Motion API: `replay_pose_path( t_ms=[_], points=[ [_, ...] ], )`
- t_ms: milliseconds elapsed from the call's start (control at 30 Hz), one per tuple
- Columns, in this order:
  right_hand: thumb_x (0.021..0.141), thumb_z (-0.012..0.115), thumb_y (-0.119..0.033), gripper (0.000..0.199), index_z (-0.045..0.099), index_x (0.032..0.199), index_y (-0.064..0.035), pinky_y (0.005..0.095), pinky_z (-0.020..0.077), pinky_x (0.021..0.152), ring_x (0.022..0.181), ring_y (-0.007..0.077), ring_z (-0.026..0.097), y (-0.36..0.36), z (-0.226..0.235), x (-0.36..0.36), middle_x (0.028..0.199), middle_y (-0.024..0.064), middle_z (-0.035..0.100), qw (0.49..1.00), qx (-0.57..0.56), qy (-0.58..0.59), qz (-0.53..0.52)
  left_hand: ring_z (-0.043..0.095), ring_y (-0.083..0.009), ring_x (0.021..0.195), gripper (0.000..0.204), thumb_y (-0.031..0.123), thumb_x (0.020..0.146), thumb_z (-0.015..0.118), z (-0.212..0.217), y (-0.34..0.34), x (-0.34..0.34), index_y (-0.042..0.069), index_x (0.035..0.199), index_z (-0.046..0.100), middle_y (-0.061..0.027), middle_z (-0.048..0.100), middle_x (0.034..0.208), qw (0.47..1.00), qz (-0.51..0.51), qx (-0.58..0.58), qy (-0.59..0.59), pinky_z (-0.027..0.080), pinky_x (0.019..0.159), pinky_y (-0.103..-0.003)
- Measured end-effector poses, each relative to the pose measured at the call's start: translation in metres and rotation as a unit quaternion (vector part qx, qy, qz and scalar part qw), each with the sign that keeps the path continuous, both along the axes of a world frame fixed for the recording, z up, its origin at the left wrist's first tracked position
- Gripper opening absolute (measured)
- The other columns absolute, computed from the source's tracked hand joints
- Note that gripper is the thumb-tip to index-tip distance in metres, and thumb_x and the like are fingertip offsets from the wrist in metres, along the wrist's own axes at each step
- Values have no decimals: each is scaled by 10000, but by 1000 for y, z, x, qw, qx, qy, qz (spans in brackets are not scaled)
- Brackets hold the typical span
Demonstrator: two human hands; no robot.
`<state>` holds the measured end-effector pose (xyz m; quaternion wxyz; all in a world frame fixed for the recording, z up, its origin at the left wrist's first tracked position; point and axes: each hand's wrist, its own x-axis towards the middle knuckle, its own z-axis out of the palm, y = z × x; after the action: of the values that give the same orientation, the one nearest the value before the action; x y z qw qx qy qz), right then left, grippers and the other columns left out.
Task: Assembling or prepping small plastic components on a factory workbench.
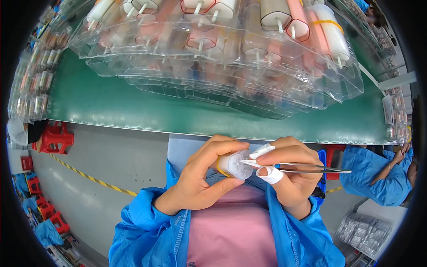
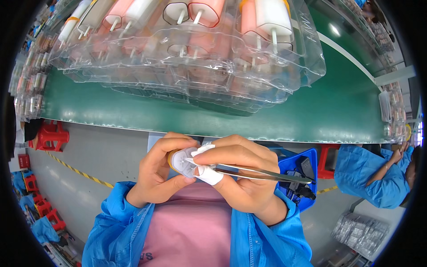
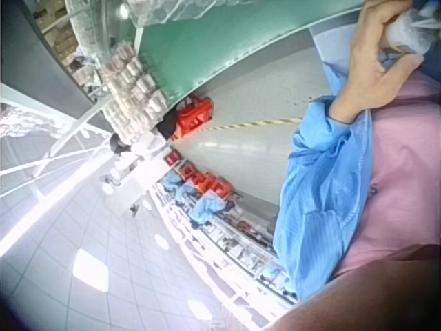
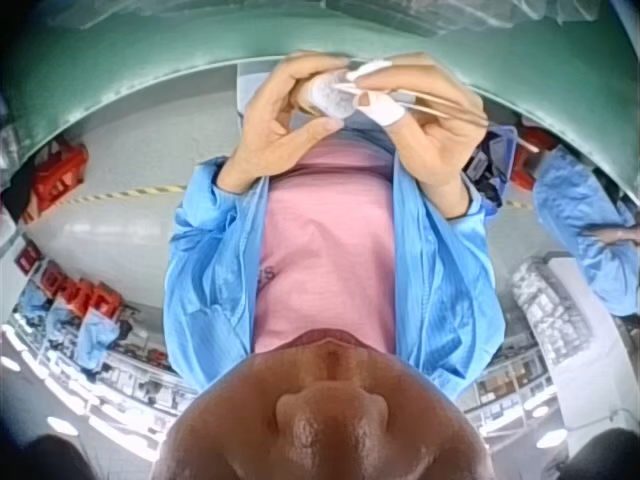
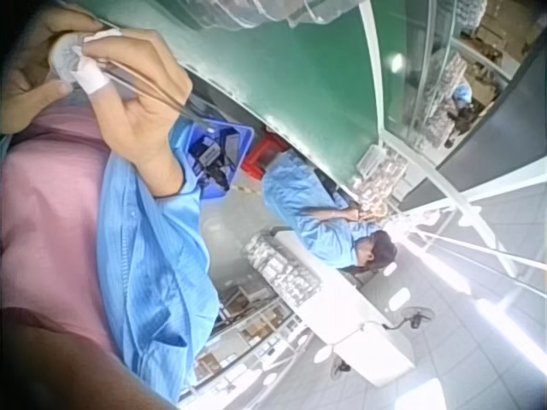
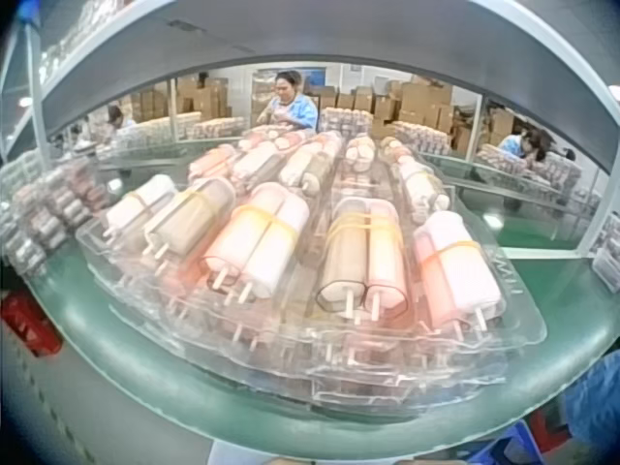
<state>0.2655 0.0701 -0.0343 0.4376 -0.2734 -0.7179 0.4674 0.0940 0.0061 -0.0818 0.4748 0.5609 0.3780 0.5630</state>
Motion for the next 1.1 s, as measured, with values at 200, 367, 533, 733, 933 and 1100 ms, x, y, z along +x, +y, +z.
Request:
replay_pose_path(
  t_ms=[200,367,533,733,933,1100],
  points=[
    [677,728,-21,178,696,852,-16,265,518,630,732,205,660,-1,-1,-2,813,126,670,1000,0,-5,2,545,-255,1003,478,4,742,678,0,-1,0,0,1190,511,-151,540,1104,1000,13,2,9,432,858,-332],
    [675,731,-28,179,696,851,-17,267,517,622,728,206,659,-1,-2,-3,812,123,671,1000,6,-3,4,546,-266,995,481,-7,734,671,0,-2,1,-3,1187,511,-157,540,1098,1000,25,3,17,434,852,-338],
    [664,738,-37,176,700,836,-19,268,511,602,708,208,654,1,-4,-3,808,123,671,1000,17,-4,6,544,-275,984,479,-9,731,669,-1,0,1,-13,1183,510,-165,539,1090,998,34,27,45,435,846,-340],
    [660,740,-39,171,704,826,-24,267,505,584,689,205,650,1,-5,-2,801,119,667,1000,18,2,5,544,-273,980,484,-14,728,671,1,1,0,-14,1185,510,-165,538,1089,997,34,42,57,436,842,-339],
    [662,741,-33,168,705,826,-26,266,507,580,686,205,651,1,-8,0,804,126,666,1000,21,15,-1,546,-264,980,487,-18,727,679,2,1,2,-6,1184,513,-157,539,1087,998,33,27,44,437,837,-329],
    [662,737,-23,167,704,826,-24,267,513,592,695,208,653,1,-8,1,816,126,669,1000,12,20,-3,547,-262,983,486,-18,729,679,2,1,4,-4,1185,511,-155,539,1086,999,32,22,35,438,837,-328]
  ],
)
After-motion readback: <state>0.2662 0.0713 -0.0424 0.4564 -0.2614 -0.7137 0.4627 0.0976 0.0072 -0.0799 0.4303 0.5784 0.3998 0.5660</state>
